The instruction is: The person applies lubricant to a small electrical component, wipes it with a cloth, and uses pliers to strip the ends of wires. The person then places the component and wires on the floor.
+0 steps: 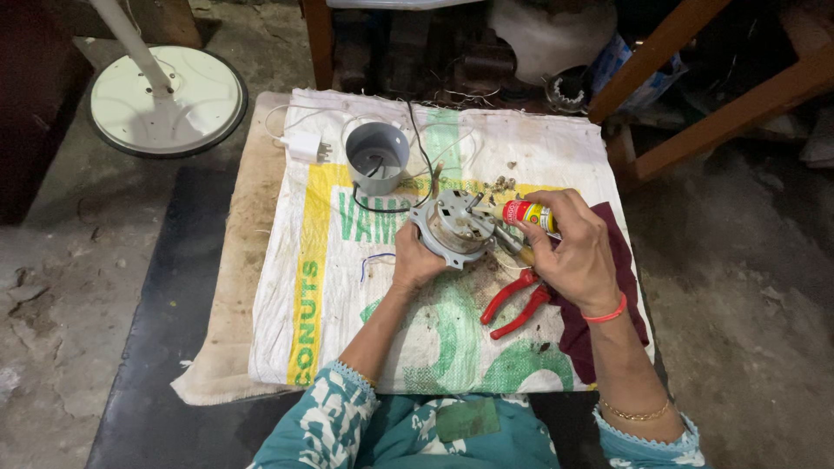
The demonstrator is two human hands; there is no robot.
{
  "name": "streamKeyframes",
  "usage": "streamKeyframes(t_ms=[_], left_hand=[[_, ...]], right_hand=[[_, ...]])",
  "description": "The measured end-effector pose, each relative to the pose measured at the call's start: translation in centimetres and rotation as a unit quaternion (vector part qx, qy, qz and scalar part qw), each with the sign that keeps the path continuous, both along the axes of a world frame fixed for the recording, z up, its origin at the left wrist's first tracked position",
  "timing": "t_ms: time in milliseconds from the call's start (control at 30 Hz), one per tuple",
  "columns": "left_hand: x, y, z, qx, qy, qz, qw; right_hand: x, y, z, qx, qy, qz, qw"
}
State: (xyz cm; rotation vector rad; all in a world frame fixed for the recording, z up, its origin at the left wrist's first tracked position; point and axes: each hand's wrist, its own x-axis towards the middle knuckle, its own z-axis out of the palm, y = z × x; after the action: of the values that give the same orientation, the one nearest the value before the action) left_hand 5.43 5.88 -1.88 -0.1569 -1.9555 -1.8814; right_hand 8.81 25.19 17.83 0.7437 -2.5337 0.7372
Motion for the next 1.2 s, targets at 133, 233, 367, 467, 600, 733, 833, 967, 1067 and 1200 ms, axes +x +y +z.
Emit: streamKeyframes(t_ms=[133,233,367,467,600,733,833,967,1067,1200], left_hand=[[0.1,0.0,0.1,-0.001,-0.006,0.0,1.0],[0.0,0.0,0.1,-0.005,-0.005,0.004,1.0],[0.0,0.0,0.1,-0.006,0.007,0.006,1.0],[0.0,0.1,0.1,0.002,0.001,0.002,1.0],[0.0,0.2,0.0,0.015,-0.004,-0.005,1.0],[0.0,0.2,-0.2,0.018,-0.001,-0.008,1.0],[-0.2,0.2,-0.4,0.012,0.006,-0.008,1.0],[-0.4,0.1,-0.6,-0.019,0.0,0.0,1.0],[-0.4,0.1,-0.5,-0.017,0.002,-0.001,1.0],[-0.2,0.1,-0.3,-0.011,-0.001,-0.003,1.0]], right_hand=[[0.0,-0.3,0.1,0.006,0.021,0.003,1.0],[0.0,-0.5,0.2,0.01,0.023,0.003,1.0],[0.0,-0.6,0.4,0.017,0.025,0.004,1.0],[0.1,-0.7,0.5,0.018,0.031,0.009,0.999],[0.1,-0.8,0.7,0.017,0.023,0.004,1.0],[0.1,-1.0,0.8,0.027,0.031,0.006,0.999],[0.1,-1.1,0.9,0.031,0.03,0.001,0.999],[0.0,-1.2,1.0,0.039,0.03,0.004,0.999],[0.0,-1.2,1.1,0.04,0.029,0.003,0.999],[0.1,-1.4,1.1,0.039,0.034,0.009,0.999]])
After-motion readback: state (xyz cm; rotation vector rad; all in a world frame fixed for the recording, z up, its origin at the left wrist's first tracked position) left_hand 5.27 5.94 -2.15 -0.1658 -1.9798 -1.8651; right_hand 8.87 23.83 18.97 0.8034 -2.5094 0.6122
